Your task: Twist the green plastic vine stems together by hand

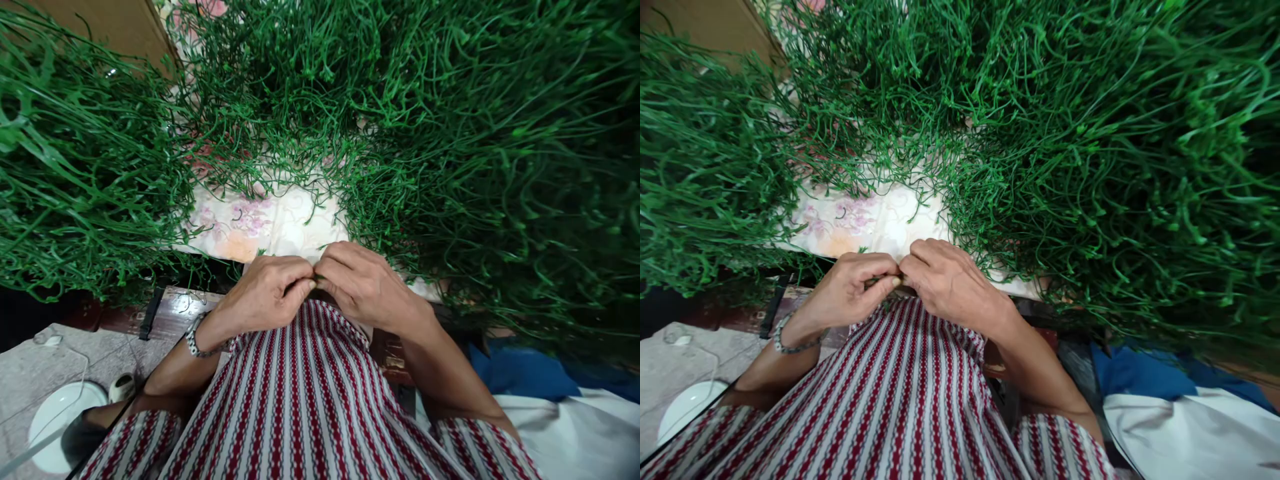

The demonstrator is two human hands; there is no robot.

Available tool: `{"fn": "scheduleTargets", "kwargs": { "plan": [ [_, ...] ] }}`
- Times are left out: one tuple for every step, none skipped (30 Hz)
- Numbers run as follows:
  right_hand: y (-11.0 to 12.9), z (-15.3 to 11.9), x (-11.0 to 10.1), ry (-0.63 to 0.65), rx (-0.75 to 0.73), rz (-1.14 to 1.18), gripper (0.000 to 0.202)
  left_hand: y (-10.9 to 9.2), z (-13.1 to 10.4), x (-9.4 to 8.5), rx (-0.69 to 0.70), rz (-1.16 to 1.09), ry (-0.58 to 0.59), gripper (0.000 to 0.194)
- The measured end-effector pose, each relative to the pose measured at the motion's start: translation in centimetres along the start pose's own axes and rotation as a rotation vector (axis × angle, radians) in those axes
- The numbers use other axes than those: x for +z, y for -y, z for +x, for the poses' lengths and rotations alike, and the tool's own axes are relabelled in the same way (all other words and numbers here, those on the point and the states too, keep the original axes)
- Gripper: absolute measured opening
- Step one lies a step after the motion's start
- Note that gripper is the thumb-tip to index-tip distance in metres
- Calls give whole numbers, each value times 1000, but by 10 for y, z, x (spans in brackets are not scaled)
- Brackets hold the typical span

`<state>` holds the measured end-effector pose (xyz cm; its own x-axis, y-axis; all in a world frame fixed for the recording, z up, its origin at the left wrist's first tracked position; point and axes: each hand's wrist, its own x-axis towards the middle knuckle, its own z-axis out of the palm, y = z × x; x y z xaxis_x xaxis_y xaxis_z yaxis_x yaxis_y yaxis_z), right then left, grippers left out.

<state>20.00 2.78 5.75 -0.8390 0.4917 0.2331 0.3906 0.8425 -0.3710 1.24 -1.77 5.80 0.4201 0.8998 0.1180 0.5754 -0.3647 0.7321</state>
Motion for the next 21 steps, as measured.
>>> {"fn": "scheduleTargets", "kwargs": {
  "plan": [
    [1,-1,-2,23,-29,7,22,0,-2,0,13,-11,46,19],
    [3,-3,-3,54,-59,14,22,1,-4,0,41,-23,92,20],
    [7,-4,-4,89,-88,25,21,1,-6,0,77,-35,142,21],
    [10,-6,-5,126,-115,40,20,1,-9,1,119,-48,195,21],
    [14,-7,-6,166,-141,59,19,0,-11,2,159,-61,248,20],
    [19,-9,-6,207,-166,78,17,-1,-14,2,190,-72,299,20],
    [23,-11,-7,245,-191,97,16,-2,-17,3,209,-84,346,20],
    [26,-14,-8,282,-214,115,14,-3,-19,2,218,-94,388,20],
    [27,-17,-10,314,-237,134,14,-3,-23,0,224,-103,422,21],
    [27,-21,-13,335,-249,151,15,-3,-26,-4,232,-115,450,21],
    [26,-25,-18,335,-239,164,17,-2,-30,-9,238,-129,475,22],
    [23,-30,-24,304,-211,178,19,-1,-33,-16,240,-158,476,23],
    [19,-34,-31,253,-158,188,22,1,-37,-23,235,-201,455,23],
    [15,-37,-37,164,-86,195,20,2,-39,-29,204,-263,372,23],
    [11,-38,-41,57,-25,218,14,3,-40,-35,147,-345,224,22],
    [9,-37,-44,-14,25,240,9,4,-39,-38,74,-425,34,18],
    [7,-35,-43,-40,23,280,7,3,-36,-39,5,-472,-64,15],
    [7,-30,-39,-59,32,338,7,3,-31,-38,-71,-498,-144,11],
    [7,-24,-33,-73,44,399,9,2,-25,-34,-138,-516,-185,10],
    [8,-18,-25,-116,64,474,10,1,-18,-30,-181,-546,-207,12],
    [9,-13,-17,-208,115,538,12,1,-11,-24,-203,-591,-229,14]
  ]
}}
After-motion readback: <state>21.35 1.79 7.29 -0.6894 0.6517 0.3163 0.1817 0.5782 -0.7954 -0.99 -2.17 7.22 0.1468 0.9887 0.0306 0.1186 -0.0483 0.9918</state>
